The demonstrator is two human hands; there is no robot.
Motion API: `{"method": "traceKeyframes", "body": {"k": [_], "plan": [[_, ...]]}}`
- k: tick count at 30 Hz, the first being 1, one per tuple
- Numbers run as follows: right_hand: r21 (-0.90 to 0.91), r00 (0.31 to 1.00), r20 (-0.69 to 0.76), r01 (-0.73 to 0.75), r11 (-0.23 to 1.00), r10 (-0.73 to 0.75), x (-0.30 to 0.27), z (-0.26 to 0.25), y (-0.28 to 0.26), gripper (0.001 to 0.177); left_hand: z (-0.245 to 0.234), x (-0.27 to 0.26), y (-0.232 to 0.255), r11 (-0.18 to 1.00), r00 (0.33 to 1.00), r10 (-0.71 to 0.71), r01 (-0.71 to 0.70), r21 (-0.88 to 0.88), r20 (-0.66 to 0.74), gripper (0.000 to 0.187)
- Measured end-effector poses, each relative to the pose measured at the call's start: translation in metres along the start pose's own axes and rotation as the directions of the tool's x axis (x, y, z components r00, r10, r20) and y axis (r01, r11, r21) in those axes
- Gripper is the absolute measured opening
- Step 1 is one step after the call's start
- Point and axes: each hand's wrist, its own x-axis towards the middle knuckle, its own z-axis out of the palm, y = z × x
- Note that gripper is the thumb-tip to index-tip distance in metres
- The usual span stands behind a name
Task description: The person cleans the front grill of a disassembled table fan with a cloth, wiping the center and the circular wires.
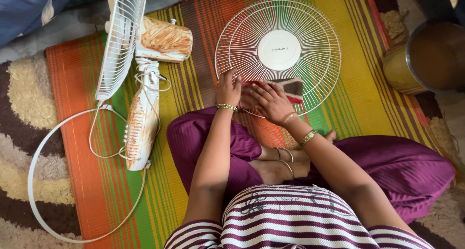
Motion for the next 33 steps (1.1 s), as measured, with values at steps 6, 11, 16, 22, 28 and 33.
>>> {"method": "traceKeyframes", "body": {"k": [6,11,16,22,28,33], "plan": [[-0.07,0.952,0.284,-0.099,0.993,0.115,-0.006,0.014,-0.012,0.073,0.018,0.032,-0.032,1.0,0.999,0.001,-0.001,-0.001,-0.041,0.065],[-0.018,0.968,0.208,-0.14,0.99,0.141,-0.04,0.029,-0.048,0.074,0.027,0.052,-0.042,0.969,0.983,-0.182,0.177,-0.172,-0.014,0.088],[-0.03,0.923,0.322,-0.214,0.976,0.212,-0.048,0.031,-0.056,0.076,0.045,0.058,-0.046,0.994,0.997,-0.076,0.077,0.083,-0.015,0.087],[-0.11,0.916,0.313,-0.228,0.967,0.251,-0.033,0.029,-0.046,0.07,0.043,0.048,-0.042,0.989,0.993,-0.104,0.109,0.101,-0.059,0.081],[-0.13,0.865,0.369,-0.315,0.94,0.341,0.0,0.023,-0.025,0.066,0.052,0.052,-0.052,0.992,0.994,-0.103,0.105,0.068,-0.038,0.076],[-0.141,0.832,0.351,-0.406,0.903,0.429,0.039,0.019,0.01,0.066,0.048,0.045,-0.049,0.993,0.993,-0.116,0.116,0.014,-0.017,0.073]]}}
